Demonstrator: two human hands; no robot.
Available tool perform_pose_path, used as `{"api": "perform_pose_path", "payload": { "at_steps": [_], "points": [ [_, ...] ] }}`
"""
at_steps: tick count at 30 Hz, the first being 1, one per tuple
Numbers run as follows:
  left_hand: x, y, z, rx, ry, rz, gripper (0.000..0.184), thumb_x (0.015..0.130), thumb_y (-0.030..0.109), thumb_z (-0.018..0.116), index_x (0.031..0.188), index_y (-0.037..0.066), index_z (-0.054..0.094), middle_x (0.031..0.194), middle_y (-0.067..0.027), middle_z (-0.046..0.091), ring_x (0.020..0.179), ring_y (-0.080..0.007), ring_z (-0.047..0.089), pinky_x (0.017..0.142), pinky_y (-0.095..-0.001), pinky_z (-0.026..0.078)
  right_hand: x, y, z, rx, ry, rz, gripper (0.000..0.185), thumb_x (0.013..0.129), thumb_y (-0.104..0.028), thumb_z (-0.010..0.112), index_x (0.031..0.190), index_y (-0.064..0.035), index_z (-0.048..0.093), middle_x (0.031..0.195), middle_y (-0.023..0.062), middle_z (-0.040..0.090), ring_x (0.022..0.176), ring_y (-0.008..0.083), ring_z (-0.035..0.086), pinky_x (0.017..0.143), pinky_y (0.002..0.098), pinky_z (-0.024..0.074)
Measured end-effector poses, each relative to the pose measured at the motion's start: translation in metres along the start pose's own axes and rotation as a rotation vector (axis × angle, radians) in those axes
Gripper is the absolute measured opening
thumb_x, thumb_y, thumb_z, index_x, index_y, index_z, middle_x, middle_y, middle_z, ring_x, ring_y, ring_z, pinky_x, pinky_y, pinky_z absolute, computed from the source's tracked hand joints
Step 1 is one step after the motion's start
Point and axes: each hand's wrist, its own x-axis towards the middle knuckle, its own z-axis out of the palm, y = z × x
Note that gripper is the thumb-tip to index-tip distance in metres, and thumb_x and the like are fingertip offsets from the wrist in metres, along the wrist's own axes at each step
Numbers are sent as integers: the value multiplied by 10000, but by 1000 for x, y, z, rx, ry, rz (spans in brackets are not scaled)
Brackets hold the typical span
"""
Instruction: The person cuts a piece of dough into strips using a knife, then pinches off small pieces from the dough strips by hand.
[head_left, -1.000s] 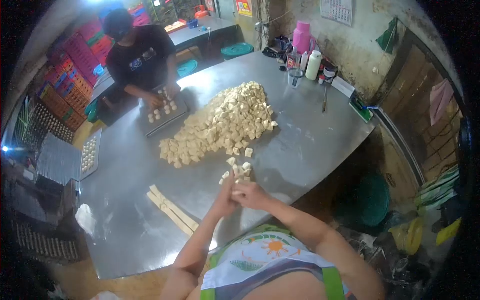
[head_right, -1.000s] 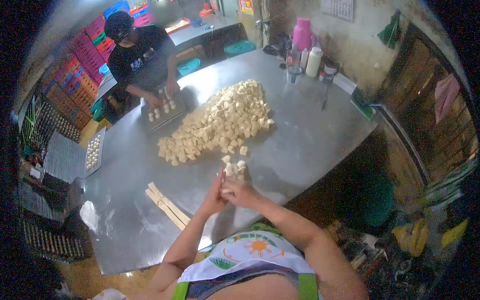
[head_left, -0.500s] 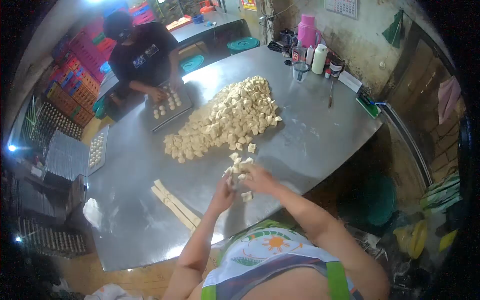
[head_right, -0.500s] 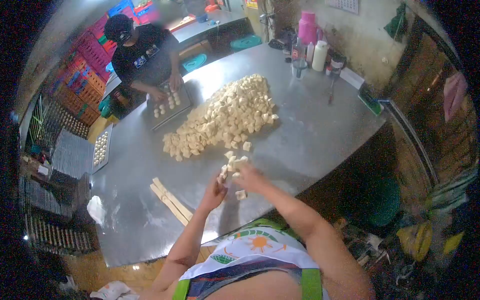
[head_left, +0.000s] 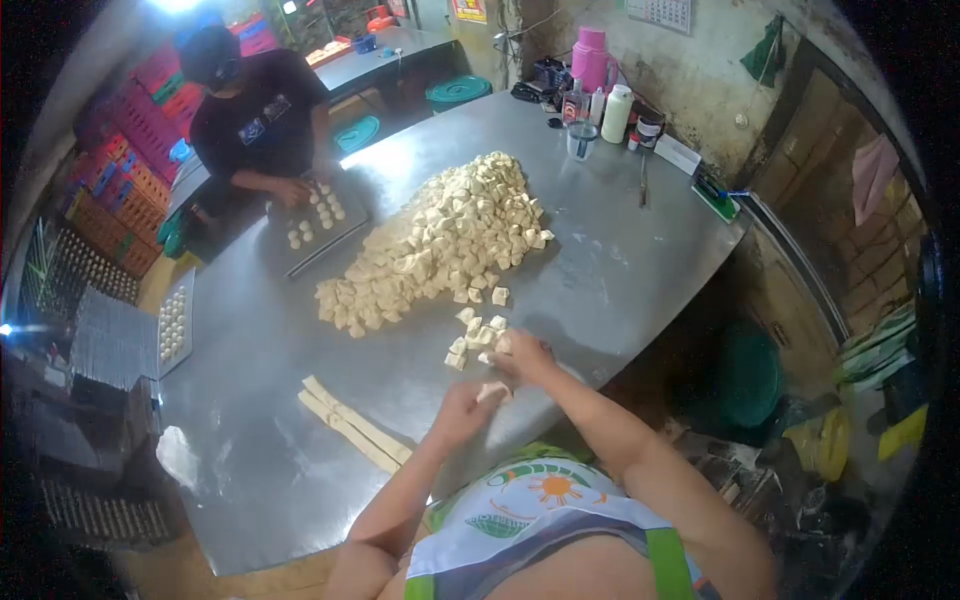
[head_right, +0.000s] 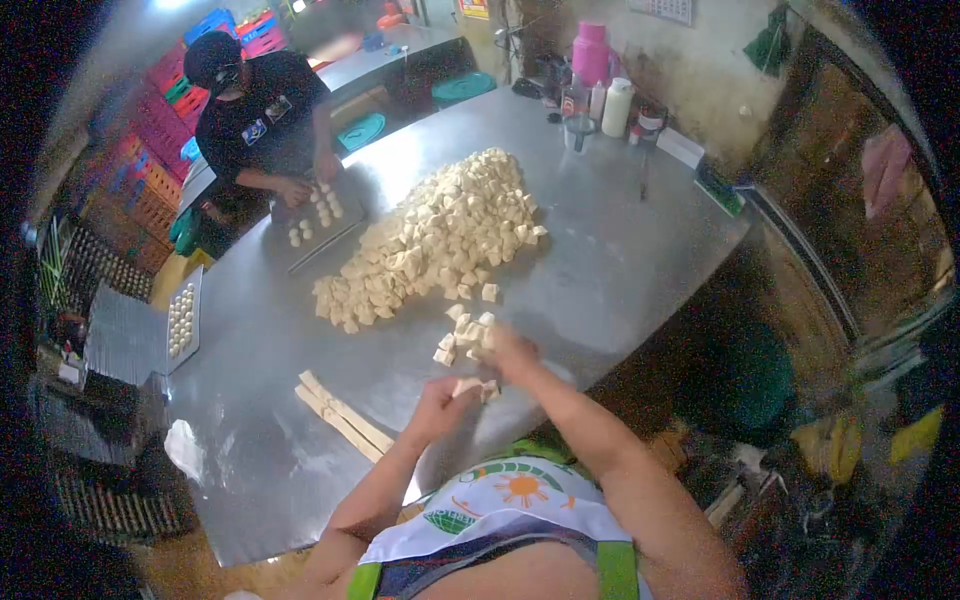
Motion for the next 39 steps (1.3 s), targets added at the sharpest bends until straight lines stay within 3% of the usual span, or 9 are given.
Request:
{"api": "perform_pose_path", "payload": {
  "at_steps": [6, 13, 16, 18, 22, 25, 28, 36, 39],
  "points": [
    [18, -53, -29, 290, 210, 458, 668, 816, -45, 586, 1444, 69, 388, 1239, -117, 610, 1052, -157, 591, 918, -303, 465, -28, -40, 1, 333, 179, -499, 428, 817, -372, 734, 1085, -50, 641, 997, 164, 656, 968, 335, 650, 783, 425, 507],
    [20, -64, -14, 23, 190, 40, 266, 859, 117, 586, 1106, 87, 681, 966, -192, 697, 959, -359, 670, 834, -418, 519, -31, -62, 14, 356, 346, -599, 241, 838, -237, 722, 985, -60, 650, 949, 143, 668, 865, 320, 660, 732, 395, 514],
    [8, -43, -16, 560, -19, -13, 219, 870, 150, 605, 1064, 96, 692, 994, -199, 689, 934, -353, 668, 803, -407, 523, -11, -43, 7, 97, 126, -87, 366, 826, -380, 715, 982, -57, 645, 975, 182, 678, 899, 336, 670, 734, 411, 516],
    [-3, -45, -16, 196, 15, 267, 207, 876, 158, 614, 1057, 97, 695, 978, -185, 691, 928, -347, 673, 797, -412, 524, -12, -36, -10, 158, 78, 101, 513, 789, -509, 691, 1020, -52, 664, 1000, 198, 683, 879, 378, 659, 790, 454, 508],
    [7, -74, -31, -84, 89, 14, 387, 822, 43, 645, 1206, 94, 638, 1112, -156, 674, 1049, -342, 653, 854, -426, 520, -12, -21, 23, 173, 352, -306, 490, 794, -373, 746, 1145, -48, 640, 996, 160, 676, 925, 363, 655, 835, 424, 516],
    [19, -77, -30, 256, 406, 461, 497, 826, -41, 592, 1312, 66, 582, 1019, -101, 691, 973, -167, 619, 851, -303, 500, -27, -52, 20, 389, -77, -461, 458, 783, -276, 773, 1134, -19, 630, 993, 149, 663, 931, 348, 653, 826, 398, 518],
    [19, -59, -56, 6, 68, 185, 486, 820, -35, 602, 1294, 74, 587, 1013, -101, 699, 906, -162, 636, 794, -316, 515, -37, -75, 12, 462, 162, -533, 388, 780, -205, 768, 1091, -8, 645, 998, 157, 661, 931, 339, 656, 797, 385, 519],
    [22, -23, -12, 396, -2, -60, 122, 842, 28, 639, 952, 27, 693, 857, -118, 678, 665, -146, 604, 615, -331, 493, 12, -1, 12, 59, 28, -131, 419, 856, -414, 628, 1037, -38, 663, 889, 199, 676, 824, 299, 674, 730, 404, 521],
    [23, -8, -5, 10, 54, 292, 136, 825, 77, 717, 940, 30, 662, 811, -128, 671, 641, -242, 628, 623, -355, 506, 18, 29, -9, 262, -138, -214, 618, 812, -427, 727, 1274, -54, 556, 1083, 181, 660, 917, 250, 654, 791, 405, 520]
  ]
}}
